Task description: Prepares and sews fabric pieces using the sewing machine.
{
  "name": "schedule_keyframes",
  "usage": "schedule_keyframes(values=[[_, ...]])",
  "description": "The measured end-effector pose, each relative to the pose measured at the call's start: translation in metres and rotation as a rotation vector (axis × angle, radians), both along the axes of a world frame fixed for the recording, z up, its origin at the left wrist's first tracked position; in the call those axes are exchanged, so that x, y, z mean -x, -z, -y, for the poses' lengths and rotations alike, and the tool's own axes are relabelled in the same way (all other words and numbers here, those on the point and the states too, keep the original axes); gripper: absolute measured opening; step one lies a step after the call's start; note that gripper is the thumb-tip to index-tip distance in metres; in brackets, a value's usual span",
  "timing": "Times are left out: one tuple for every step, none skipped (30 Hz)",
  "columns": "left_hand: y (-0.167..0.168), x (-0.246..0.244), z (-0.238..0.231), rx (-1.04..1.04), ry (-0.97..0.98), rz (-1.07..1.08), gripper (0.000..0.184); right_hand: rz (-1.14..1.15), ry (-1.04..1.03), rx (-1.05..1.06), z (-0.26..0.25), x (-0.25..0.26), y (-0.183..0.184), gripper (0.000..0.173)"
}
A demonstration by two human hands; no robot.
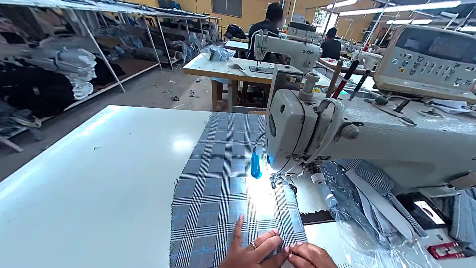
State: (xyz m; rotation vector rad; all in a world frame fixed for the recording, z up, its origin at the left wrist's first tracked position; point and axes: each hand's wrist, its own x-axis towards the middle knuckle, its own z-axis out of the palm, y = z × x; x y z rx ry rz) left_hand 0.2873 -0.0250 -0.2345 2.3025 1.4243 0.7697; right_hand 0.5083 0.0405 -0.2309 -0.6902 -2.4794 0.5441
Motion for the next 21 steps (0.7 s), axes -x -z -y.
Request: schedule_keyframes(values=[[0.001,0.002,-0.004,-0.017,-0.002,0.003,0.037,0.007,0.009,0.005,-0.003,0.002,0.000,0.032],[0.003,0.004,-0.007,-0.033,-0.004,0.006,0.037,0.011,0.019,0.009,-0.005,0.005,-0.001,0.032],[0.004,0.006,-0.011,-0.048,-0.008,0.000,0.037,0.014,0.028,0.005,-0.008,0.007,-0.001,0.032],[0.004,0.008,-0.014,-0.061,-0.012,-0.008,0.037,0.015,0.036,0.000,-0.011,0.010,-0.001,0.032],[0.004,0.010,-0.017,-0.073,-0.015,-0.014,0.036,0.020,0.042,-0.008,-0.014,0.013,-0.001,0.031],[0.005,0.013,-0.021,-0.084,-0.017,-0.019,0.036,0.022,0.047,-0.020,-0.018,0.016,0.000,0.031],[0.006,0.015,-0.024,-0.096,-0.019,-0.026,0.036,0.025,0.054,-0.034,-0.021,0.019,0.001,0.031],[0.007,0.018,-0.028,-0.115,-0.025,-0.032,0.036,0.025,0.062,-0.046,-0.023,0.021,0.001,0.031],[0.009,0.020,-0.031,-0.135,-0.031,-0.036,0.037,0.024,0.075,-0.064,-0.026,0.024,0.002,0.031],[0.011,0.022,-0.035,-0.160,-0.040,-0.043,0.037,0.026,0.087,-0.083,-0.028,0.027,0.002,0.031],[0.013,0.024,-0.039,-0.185,-0.047,-0.047,0.038,0.029,0.099,-0.104,-0.030,0.030,0.003,0.032],[0.015,0.027,-0.044,-0.207,-0.052,-0.045,0.039,0.032,0.110,-0.121,-0.033,0.033,0.004,0.033],[0.017,0.029,-0.048,-0.227,-0.053,-0.045,0.040,0.035,0.120,-0.141,-0.036,0.035,0.005,0.035],[0.019,0.032,-0.053,-0.244,-0.054,-0.044,0.040,0.038,0.130,-0.167,-0.039,0.038,0.006,0.037],[0.020,0.035,-0.058,-0.254,-0.056,-0.047,0.041,0.039,0.141,-0.191,-0.042,0.041,0.008,0.040],[0.020,0.037,-0.062,-0.251,-0.059,-0.052,0.042,0.045,0.151,-0.206,-0.045,0.044,0.008,0.041],[0.018,0.040,-0.066,-0.239,-0.059,-0.058,0.043,0.047,0.165,-0.218,-0.048,0.047,0.008,0.042],[0.016,0.043,-0.070,-0.222,-0.058,-0.059,0.043,0.054,0.178,-0.225,-0.051,0.050,0.008,0.044],[0.013,0.045,-0.074,-0.198,-0.053,-0.057,0.043,0.056,0.189,-0.231,-0.054,0.053,0.008,0.045],[0.012,0.048,-0.078,-0.181,-0.051,-0.061,0.042,0.048,0.203,-0.241,-0.057,0.056,0.009,0.045],[0.011,0.051,-0.082,-0.167,-0.048,-0.061,0.042,0.034,0.220,-0.254,-0.059,0.059,0.011,0.045]])
